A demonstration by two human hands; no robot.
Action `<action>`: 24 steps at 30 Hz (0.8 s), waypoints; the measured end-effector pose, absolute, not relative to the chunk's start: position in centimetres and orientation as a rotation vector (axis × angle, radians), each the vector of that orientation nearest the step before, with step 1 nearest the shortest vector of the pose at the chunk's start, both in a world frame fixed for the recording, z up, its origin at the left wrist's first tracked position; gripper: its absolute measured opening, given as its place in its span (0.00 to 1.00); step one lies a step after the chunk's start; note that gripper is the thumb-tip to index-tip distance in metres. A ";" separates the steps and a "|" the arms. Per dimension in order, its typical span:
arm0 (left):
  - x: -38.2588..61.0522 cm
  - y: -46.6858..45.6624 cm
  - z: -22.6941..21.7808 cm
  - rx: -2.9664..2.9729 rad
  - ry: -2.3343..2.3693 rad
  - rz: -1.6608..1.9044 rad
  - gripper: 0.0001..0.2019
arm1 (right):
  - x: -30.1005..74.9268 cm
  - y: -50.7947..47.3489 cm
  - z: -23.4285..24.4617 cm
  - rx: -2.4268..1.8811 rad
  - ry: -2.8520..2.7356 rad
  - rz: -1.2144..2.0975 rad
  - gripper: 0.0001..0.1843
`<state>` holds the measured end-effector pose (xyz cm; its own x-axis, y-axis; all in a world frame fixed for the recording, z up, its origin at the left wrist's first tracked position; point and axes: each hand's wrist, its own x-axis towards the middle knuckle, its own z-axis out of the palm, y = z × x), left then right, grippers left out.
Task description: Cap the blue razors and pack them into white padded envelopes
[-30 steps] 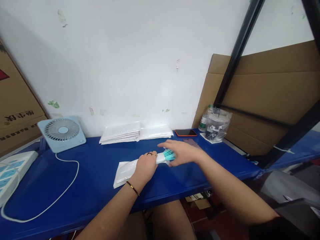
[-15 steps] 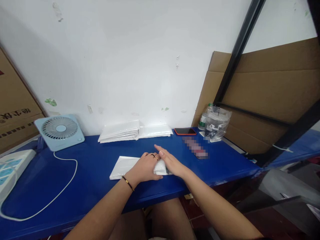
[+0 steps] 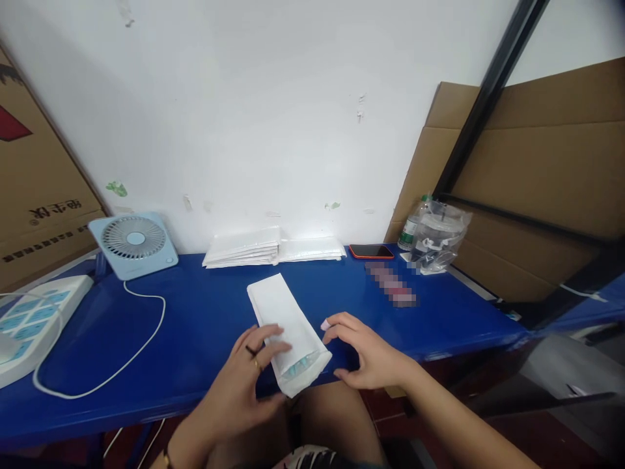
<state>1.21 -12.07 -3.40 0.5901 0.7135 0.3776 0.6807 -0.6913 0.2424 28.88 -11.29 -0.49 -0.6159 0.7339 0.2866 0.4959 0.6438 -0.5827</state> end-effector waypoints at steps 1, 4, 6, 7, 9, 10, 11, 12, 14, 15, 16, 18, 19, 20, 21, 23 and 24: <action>1.3 -13.0 -4.2 2.739 1.189 0.755 0.25 | 28.5 -11.3 -0.5 -0.949 -2.343 0.615 0.24; 1.9 -14.5 -6.7 2.816 1.144 0.957 0.12 | 26.6 -10.4 -0.7 -0.948 -2.373 0.591 0.30; 2.2 -14.7 -7.9 2.855 1.059 1.051 0.12 | 25.1 -9.4 -0.9 -0.950 -2.457 0.545 0.37; 2.3 -14.6 -8.3 2.861 1.007 1.099 0.13 | 24.3 -8.9 -1.1 -0.947 -2.502 0.522 0.38; 2.3 -14.4 -8.7 2.854 0.927 1.195 0.12 | 23.1 -8.0 -1.3 -0.984 -2.532 0.469 0.34; 2.2 -14.3 -8.7 2.850 0.909 1.232 0.12 | 22.7 -7.7 -1.5 -1.003 -2.530 0.446 0.32; 2.2 -14.3 -8.7 2.848 0.901 1.259 0.11 | 22.4 -7.6 -1.6 -1.011 -2.524 0.428 0.31; 2.1 -14.3 -8.6 2.849 0.902 1.271 0.11 | 22.2 -7.6 -1.6 -1.005 -2.521 0.414 0.31; 1.9 -14.4 -8.4 2.849 0.912 1.276 0.10 | 21.8 -7.9 -1.8 -0.989 -2.518 0.378 0.35; 1.8 -14.4 -8.3 2.850 0.914 1.280 0.10 | 21.5 -8.1 -1.9 -1.007 -2.511 0.341 0.36; 1.8 -14.5 -8.3 2.850 0.918 1.285 0.10 | 21.3 -8.4 -2.0 -1.048 -2.500 0.285 0.35; 1.7 -14.5 -8.1 2.847 0.939 1.291 0.11 | 20.9 -8.9 -2.1 -1.136 -2.489 0.167 0.27; 1.7 -14.5 -8.0 2.844 0.954 1.299 0.10 | 20.9 -9.0 -2.0 -1.152 -2.495 0.142 0.24; 1.7 -14.5 -7.9 2.845 0.971 1.301 0.10 | 21.1 -9.0 -1.9 -1.136 -2.511 0.155 0.24; 1.6 -14.5 -7.8 2.848 0.983 1.300 0.10 | 21.3 -8.9 -1.8 -1.087 -2.537 0.204 0.25; 1.5 -14.4 -7.7 2.855 0.994 1.287 0.10 | 22.0 -8.5 -1.7 -0.953 -2.580 0.352 0.32; 1.4 -14.4 -7.7 2.857 0.994 1.277 0.10 | 22.3 -8.3 -1.7 -0.902 -2.588 0.403 0.32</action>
